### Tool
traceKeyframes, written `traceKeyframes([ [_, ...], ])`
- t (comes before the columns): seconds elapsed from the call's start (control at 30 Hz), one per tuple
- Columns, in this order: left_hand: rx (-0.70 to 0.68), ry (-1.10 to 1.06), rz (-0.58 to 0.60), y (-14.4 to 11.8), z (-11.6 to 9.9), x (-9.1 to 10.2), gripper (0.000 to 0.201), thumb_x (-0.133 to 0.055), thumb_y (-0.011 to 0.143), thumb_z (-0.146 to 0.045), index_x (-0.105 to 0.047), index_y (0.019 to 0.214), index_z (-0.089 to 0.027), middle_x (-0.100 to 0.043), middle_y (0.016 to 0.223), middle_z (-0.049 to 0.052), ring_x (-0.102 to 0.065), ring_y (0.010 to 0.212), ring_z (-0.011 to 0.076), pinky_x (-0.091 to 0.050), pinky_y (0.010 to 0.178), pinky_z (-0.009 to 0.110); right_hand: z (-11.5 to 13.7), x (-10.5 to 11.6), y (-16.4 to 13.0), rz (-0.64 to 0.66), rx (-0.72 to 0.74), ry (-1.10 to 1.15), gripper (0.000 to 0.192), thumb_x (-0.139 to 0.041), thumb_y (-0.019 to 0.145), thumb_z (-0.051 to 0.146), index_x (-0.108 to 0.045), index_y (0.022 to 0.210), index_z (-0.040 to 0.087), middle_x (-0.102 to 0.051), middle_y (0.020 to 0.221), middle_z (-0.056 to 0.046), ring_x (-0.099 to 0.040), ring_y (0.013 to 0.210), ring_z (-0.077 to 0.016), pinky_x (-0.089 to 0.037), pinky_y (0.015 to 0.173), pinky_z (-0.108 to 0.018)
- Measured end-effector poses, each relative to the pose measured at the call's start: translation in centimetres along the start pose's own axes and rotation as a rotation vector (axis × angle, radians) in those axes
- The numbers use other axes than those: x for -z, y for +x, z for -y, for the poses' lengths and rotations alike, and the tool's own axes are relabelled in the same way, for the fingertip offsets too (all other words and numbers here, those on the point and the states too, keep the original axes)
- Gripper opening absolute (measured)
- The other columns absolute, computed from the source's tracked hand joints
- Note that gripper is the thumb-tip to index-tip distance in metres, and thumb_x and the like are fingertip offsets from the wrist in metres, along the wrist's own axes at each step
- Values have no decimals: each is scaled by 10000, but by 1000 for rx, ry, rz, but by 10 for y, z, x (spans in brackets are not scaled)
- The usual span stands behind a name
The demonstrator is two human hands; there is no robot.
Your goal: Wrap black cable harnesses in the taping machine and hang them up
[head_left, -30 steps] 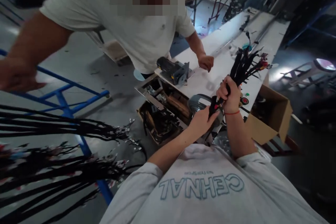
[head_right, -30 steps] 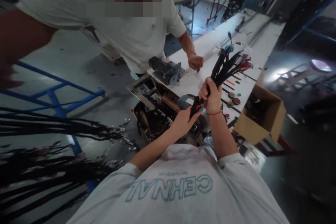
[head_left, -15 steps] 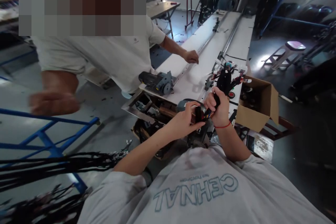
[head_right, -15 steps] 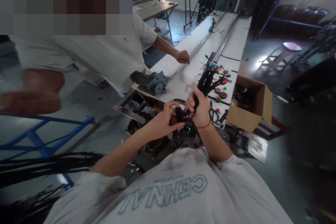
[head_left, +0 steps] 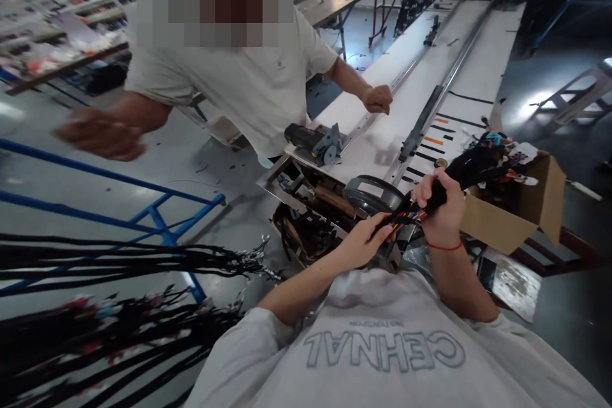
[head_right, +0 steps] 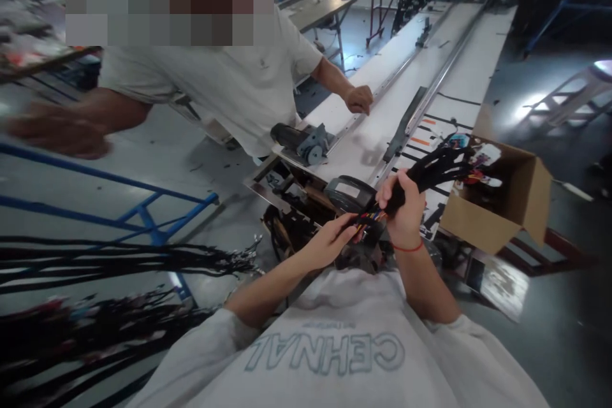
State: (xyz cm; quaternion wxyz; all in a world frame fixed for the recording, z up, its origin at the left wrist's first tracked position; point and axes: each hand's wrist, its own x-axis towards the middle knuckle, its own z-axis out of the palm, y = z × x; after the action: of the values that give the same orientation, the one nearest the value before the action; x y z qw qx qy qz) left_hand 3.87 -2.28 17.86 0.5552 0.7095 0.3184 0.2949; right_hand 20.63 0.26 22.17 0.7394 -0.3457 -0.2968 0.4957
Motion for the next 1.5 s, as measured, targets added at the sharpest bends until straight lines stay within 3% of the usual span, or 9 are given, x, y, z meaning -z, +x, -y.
traceKeyframes([
  [0.13, 88, -247, 105, -3, -3, 1, 585, -425, 933, -684, -581, 1020, -126, -489, 688, -26, -436, 620, 101, -422, 655, 251, -3, 9, 2, 55, -23, -75, 245, -672, 782, 436, -571, 752, 214, -560, 603, 18, -534, 539, -126, -452, 516, -243],
  [0.3, 281, -753, 628, 3, 11, -1, 694, -674, 760, -712, -594, 1100, -113, -478, 622, -45, -349, 469, 63, -239, 449, 213, -4, 16, -2, 252, -207, -114, 314, -659, 790, 509, -599, 737, 206, -564, 603, -10, -538, 547, -156, -454, 510, -274],
  [0.37, 339, -860, 732, 6, 16, -9, 722, -726, 696, -714, -615, 1073, -108, -486, 602, -37, -321, 438, 61, -179, 425, 225, -5, 19, -2, 273, -267, -97, 314, -651, 796, 513, -608, 735, 208, -544, 592, -9, -527, 542, -159, -451, 507, -278],
  [0.5, 373, -825, 516, 7, 20, -30, 701, -740, 629, -760, -614, 935, -143, -461, 559, -52, -302, 455, 62, -206, 460, 232, -7, 32, 5, 275, -325, -126, 353, -614, 819, 560, -639, 736, 217, -562, 619, -30, -542, 573, -181, -482, 546, -306],
  [0.6, 353, -594, 327, 1, 17, -38, 586, -646, 755, -737, -573, 888, -171, -555, 632, -24, -417, 535, 86, -293, 519, 223, -10, 51, 8, 289, -376, -268, 456, -602, 822, 657, -679, 769, 211, -637, 706, -68, -585, 633, -210, -509, 589, -330],
  [0.83, 281, -101, -109, -7, 21, -33, 345, -516, 945, -499, -566, 979, -159, -631, 725, -7, -465, 573, 102, -377, 573, 230, -25, 91, -3, 547, -435, -479, 373, -799, 750, 487, -726, 989, 210, -723, 972, -77, -659, 893, -234, -538, 811, -347],
  [1.03, 299, -419, -84, -2, 36, -32, 555, -575, 846, -679, -534, 971, -140, -512, 620, -55, -342, 475, 55, -271, 487, 211, -38, 92, 1, 528, -446, -380, 315, -843, 701, 392, -718, 909, 192, -719, 914, -42, -661, 840, -172, -535, 834, -322],
  [1.33, 463, -935, 51, 3, 42, -31, 523, -681, 777, -624, -577, 929, -135, -451, 614, -59, -275, 415, 31, -185, 402, 207, -59, 93, 2, 734, -586, -181, 296, -799, 748, 428, -746, 832, 149, -688, 801, -27, -568, 629, -101, -489, 646, -227],
  [1.5, 501, -1037, -20, 7, 37, -36, 435, -702, 803, -533, -596, 928, -130, -401, 621, -68, -247, 429, 29, -198, 398, 191, -51, 97, 4, 770, -580, -187, 287, -800, 749, 418, -776, 880, 163, -713, 844, -44, -597, 688, -118, -496, 704, -241],
])
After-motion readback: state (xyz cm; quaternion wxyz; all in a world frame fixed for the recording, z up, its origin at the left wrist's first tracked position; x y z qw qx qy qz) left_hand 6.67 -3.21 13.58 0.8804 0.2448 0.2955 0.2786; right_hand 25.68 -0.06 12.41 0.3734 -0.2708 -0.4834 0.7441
